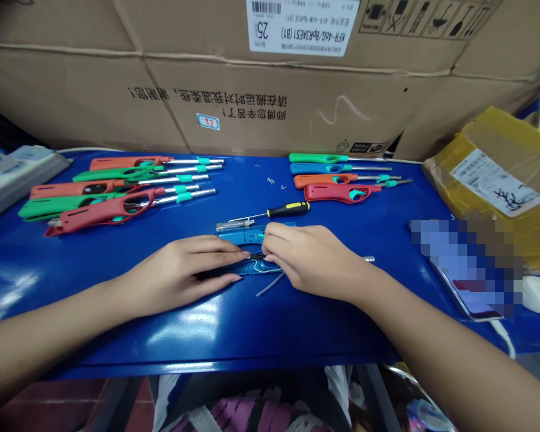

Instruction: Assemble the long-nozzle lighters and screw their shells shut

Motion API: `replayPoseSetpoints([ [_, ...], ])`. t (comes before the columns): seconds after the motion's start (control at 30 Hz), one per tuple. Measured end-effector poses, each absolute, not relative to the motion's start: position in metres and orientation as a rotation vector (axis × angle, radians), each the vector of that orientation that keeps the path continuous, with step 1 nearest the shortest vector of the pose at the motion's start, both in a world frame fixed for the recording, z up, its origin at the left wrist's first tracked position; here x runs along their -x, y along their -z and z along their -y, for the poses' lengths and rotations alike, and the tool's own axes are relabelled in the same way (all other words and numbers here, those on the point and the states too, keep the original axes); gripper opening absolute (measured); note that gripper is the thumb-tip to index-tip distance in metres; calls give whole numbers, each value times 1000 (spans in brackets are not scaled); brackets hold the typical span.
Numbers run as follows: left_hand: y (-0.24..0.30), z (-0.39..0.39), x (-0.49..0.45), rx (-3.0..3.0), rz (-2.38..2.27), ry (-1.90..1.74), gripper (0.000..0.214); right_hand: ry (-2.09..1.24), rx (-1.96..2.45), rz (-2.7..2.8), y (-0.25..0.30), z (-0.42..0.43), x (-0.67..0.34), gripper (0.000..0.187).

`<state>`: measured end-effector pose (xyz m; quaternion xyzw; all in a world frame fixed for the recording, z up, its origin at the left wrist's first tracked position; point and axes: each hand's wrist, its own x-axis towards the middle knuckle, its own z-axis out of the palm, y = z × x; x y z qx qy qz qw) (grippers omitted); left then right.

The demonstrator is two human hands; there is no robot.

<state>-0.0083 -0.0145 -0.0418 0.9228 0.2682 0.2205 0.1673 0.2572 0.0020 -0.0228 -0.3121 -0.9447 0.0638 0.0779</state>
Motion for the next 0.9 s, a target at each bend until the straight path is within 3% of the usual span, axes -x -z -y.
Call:
replayPoseSetpoints([
  [0.9,43,13,7,-2629,-764,-621,38,0,1003,2895,18,2,-259,20],
])
